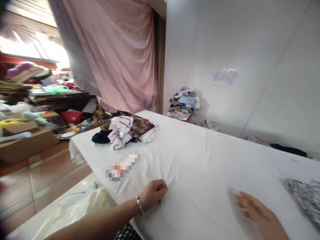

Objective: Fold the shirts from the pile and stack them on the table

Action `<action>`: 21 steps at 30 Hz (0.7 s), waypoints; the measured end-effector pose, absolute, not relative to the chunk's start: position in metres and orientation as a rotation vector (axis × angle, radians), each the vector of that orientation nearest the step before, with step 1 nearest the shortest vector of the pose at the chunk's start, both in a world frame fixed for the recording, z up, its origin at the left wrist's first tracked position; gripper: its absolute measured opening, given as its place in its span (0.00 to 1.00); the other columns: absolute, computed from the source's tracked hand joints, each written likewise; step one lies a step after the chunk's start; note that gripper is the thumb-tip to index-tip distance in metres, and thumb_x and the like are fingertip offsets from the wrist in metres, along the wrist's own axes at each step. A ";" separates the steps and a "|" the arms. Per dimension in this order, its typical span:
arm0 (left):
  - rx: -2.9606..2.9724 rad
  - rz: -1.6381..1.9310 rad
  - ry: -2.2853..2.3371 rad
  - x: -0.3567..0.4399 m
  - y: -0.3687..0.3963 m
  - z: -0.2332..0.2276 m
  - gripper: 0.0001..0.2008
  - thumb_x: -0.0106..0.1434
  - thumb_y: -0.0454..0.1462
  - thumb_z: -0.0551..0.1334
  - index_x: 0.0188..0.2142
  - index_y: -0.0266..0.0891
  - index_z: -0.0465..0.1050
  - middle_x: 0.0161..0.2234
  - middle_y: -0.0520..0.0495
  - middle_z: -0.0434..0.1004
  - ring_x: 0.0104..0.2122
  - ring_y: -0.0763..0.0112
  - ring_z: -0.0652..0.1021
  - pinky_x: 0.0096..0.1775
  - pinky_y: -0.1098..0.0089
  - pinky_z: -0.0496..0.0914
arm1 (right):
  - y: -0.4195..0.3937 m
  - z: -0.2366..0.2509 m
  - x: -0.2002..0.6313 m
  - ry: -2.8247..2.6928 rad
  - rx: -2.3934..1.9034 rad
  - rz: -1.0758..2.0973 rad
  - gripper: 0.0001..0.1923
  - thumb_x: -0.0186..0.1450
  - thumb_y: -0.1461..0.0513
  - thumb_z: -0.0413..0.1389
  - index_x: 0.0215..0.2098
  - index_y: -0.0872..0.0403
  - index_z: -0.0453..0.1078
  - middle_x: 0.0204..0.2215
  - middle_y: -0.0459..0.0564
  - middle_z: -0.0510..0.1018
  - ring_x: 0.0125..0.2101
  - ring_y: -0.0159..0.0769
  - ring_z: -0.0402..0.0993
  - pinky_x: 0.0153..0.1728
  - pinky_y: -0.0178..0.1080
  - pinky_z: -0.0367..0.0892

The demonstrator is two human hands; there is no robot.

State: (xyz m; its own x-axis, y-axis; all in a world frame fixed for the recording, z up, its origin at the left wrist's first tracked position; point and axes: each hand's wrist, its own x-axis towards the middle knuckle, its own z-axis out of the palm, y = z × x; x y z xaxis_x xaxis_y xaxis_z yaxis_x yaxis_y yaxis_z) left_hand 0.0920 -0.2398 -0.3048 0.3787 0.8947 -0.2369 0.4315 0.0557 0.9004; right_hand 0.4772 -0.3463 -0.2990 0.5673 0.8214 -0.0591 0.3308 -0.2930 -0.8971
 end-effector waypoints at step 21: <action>1.309 0.776 0.972 0.071 -0.226 -0.303 0.11 0.48 0.51 0.63 0.26 0.51 0.71 0.18 0.47 0.71 0.21 0.61 0.80 0.24 0.63 0.69 | -0.257 -0.386 0.300 -2.033 -1.439 0.192 0.19 0.65 0.52 0.53 0.47 0.48 0.79 0.50 0.51 0.79 0.50 0.45 0.77 0.50 0.44 0.75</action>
